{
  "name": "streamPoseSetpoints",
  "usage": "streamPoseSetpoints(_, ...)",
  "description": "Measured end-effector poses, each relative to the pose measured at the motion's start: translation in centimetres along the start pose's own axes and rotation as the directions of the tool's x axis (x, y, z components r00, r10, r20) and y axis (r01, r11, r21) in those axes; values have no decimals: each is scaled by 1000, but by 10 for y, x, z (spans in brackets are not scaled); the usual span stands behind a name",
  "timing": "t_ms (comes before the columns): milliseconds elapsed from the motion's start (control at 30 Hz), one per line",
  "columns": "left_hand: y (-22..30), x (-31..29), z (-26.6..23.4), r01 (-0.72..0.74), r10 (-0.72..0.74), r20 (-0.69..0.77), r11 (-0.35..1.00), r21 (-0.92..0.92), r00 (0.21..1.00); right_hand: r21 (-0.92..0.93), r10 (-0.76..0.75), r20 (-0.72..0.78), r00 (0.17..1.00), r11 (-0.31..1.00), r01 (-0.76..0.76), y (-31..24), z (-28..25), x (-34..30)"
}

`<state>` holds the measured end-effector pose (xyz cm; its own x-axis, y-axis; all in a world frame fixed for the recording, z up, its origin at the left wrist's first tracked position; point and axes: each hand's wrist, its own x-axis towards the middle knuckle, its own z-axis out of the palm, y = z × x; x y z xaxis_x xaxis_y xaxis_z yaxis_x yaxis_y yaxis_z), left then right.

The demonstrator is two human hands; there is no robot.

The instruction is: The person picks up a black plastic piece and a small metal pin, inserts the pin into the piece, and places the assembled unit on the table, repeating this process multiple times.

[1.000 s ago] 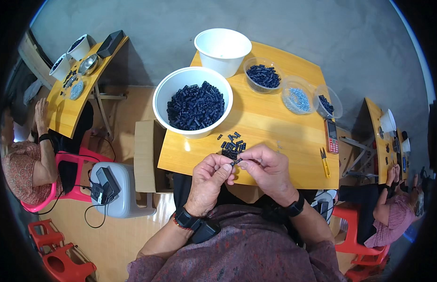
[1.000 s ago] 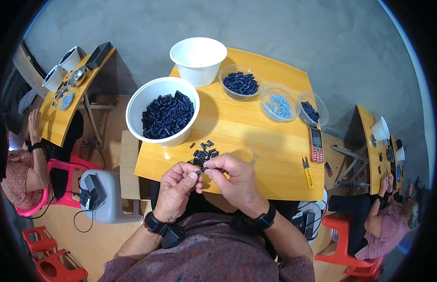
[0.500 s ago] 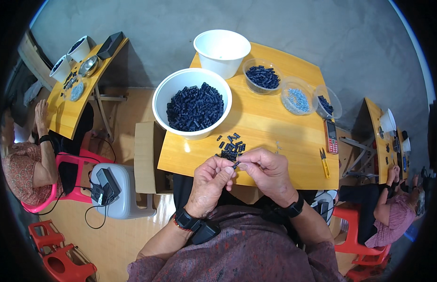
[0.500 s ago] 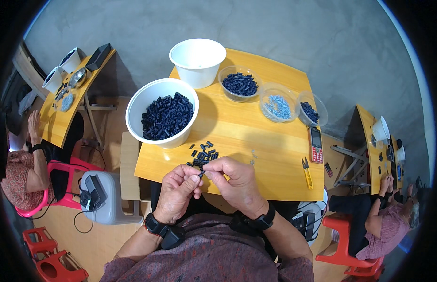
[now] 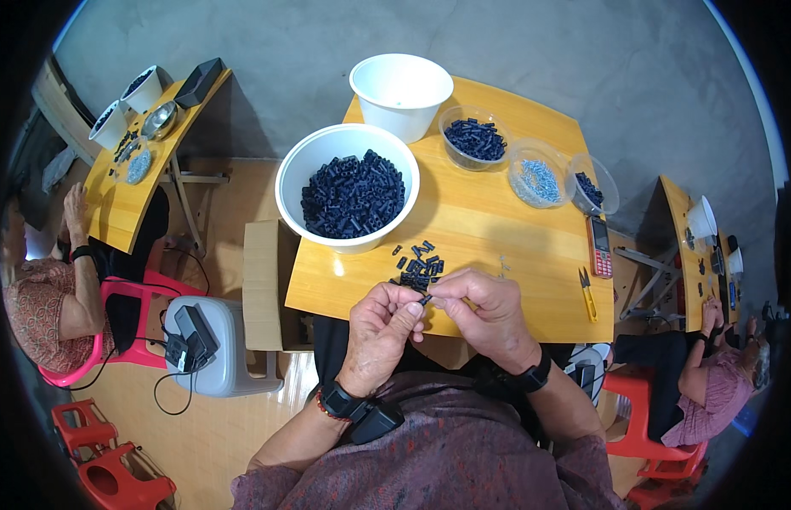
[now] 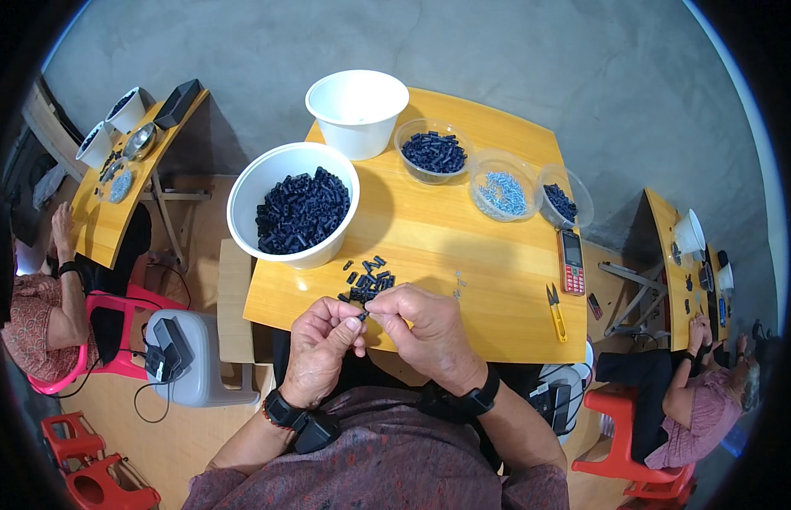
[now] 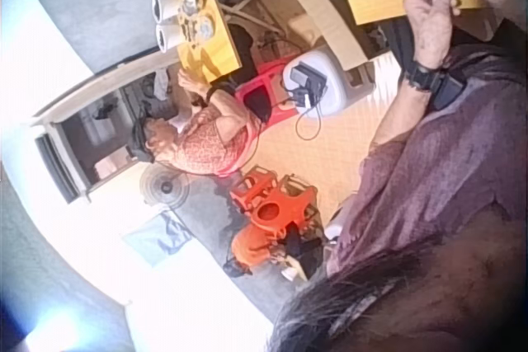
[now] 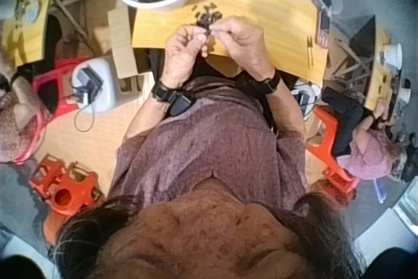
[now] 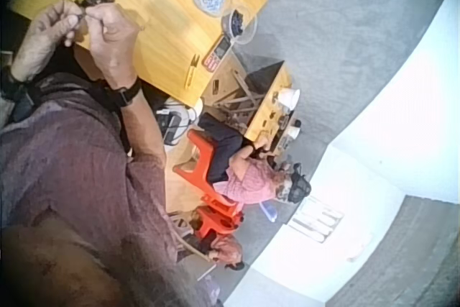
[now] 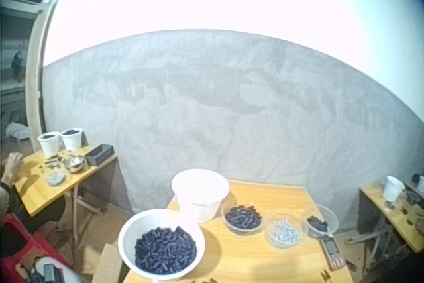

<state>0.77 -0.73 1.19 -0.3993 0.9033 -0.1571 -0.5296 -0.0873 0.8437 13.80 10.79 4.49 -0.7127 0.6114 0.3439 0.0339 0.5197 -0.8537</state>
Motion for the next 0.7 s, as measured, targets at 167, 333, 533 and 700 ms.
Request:
streamPoseSetpoints(167,-2,-1,0,-27,27,-6,999,27,1000,-40,-61,41,997,997,62,-4,-1,2)
streamPoseSetpoints(333,-5,-4,1,-65,67,-29,996,55,997,-77,14,144,989,997,-3,-8,-3,3)
streamPoseSetpoints(533,-9,-3,-1,-27,28,-27,1000,16,999,0,155,169,973,988,-158,-5,-4,-1)
streamPoseSetpoints(700,-9,0,-2,18,-19,-10,992,-122,1000,242,212,104,972,942,-231,8,3,-14)
